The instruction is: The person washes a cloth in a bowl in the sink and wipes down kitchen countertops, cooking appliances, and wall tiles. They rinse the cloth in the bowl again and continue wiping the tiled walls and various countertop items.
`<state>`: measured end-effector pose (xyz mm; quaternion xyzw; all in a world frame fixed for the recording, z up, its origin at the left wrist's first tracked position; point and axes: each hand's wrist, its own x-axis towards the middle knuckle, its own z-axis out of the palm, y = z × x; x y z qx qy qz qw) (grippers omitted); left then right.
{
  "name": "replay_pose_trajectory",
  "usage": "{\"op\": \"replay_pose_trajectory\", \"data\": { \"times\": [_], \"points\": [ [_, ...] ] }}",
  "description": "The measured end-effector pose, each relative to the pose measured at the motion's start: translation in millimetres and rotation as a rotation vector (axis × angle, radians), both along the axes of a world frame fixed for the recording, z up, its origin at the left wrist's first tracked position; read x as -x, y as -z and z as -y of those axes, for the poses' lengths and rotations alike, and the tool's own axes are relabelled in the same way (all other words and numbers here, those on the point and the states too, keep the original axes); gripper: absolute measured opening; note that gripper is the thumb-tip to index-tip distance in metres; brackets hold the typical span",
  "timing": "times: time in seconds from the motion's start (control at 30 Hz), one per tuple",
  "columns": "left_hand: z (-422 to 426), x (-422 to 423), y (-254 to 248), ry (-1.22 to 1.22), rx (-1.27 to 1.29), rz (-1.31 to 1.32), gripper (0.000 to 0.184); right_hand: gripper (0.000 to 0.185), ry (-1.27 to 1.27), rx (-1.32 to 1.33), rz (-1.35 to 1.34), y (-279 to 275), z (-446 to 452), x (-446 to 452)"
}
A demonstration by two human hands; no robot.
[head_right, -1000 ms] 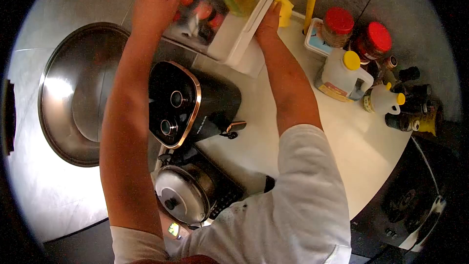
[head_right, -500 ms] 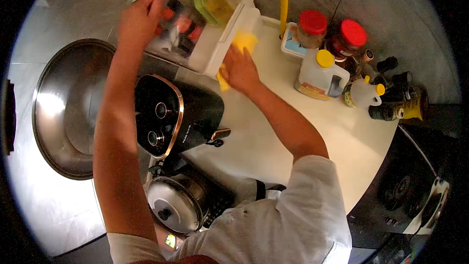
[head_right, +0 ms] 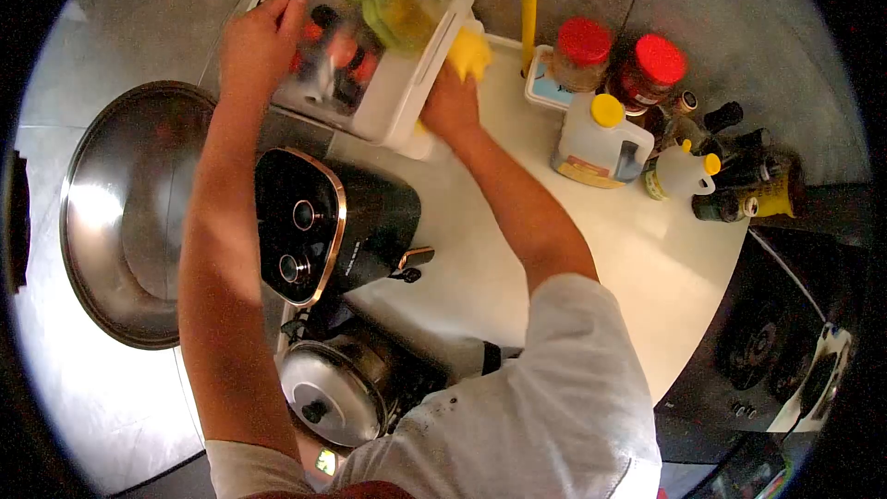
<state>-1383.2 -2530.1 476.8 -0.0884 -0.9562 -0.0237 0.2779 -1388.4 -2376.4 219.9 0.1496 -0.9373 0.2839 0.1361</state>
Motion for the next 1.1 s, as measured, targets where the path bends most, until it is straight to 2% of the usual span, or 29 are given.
{"op": "replay_pose_trajectory", "data": {
  "times": [0.07,0.1,0.2,0.23,0.3,0.33,0.43,0.47,0.53,0.57,0.67,0.73,0.77,0.83,0.87,1.0,1.07,1.1],
  "points": [
    [-2,1,1,0.011,-0.032,0.032,0.037,0.044,-0.151,0.134,-0.028,11,0,-48],
    [-2,1,1,-0.002,-0.070,0.068,0.037,0.043,-0.212,0.260,-0.082,22,2,-69],
    [0,0,1,-0.017,-0.091,0.107,0.036,0.052,-0.082,0.359,-0.065,27,7,-74],
    [1,0,0,-0.006,-0.070,0.099,0.036,0.059,-0.015,0.412,-0.024,30,11,-57],
    [2,2,2,-0.017,-0.001,0.049,0.036,0.064,0.162,0.593,-0.110,50,14,0],
    [3,2,2,-0.016,0.068,-0.002,0.036,0.064,0.212,0.580,-0.107,63,11,30],
    [-2,-4,-6,-0.004,-0.053,0.147,0.041,0.068,0.212,0.776,0.012,67,-17,94],
    [-6,-8,-7,-0.008,-0.059,0.149,0.041,0.068,0.209,0.770,0.015,59,-21,96],
    [-12,-17,-9,0.026,-0.188,0.122,0.031,0.069,0.178,1.123,0.271,49,-28,96],
    [-8,-13,-6,0.023,-0.191,0.120,0.031,0.071,0.181,1.223,0.266,55,-20,93],
    [2,1,0,0.016,-0.047,0.109,0.040,0.072,0.222,1.242,0.190,75,9,52],
    [-8,-2,0,-0.043,-0.370,0.242,0.041,0.073,0.244,1.112,0.218,77,32,-8],
    [-9,-2,0,-0.033,-0.370,0.245,0.041,0.074,0.254,1.056,0.235,77,46,-41],
    [-1,-1,-1,-0.045,-0.099,0.106,0.037,0.074,0.245,1.000,0.275,73,69,-102],
    [1,-1,0,-0.037,-0.095,0.112,0.037,0.074,0.223,1.003,0.294,70,74,-121],
    [2,2,2,-0.029,-0.038,0.073,0.038,0.075,0.121,1.147,0.403,69,65,-124],
    [4,-1,2,-0.049,0.013,0.037,0.038,0.074,0.181,0.951,0.439,76,60,-104],
    [1,-3,-1,-0.049,0.004,0.054,0.037,0.075,0.249,1.018,0.466,73,54,-84]
  ]
}}
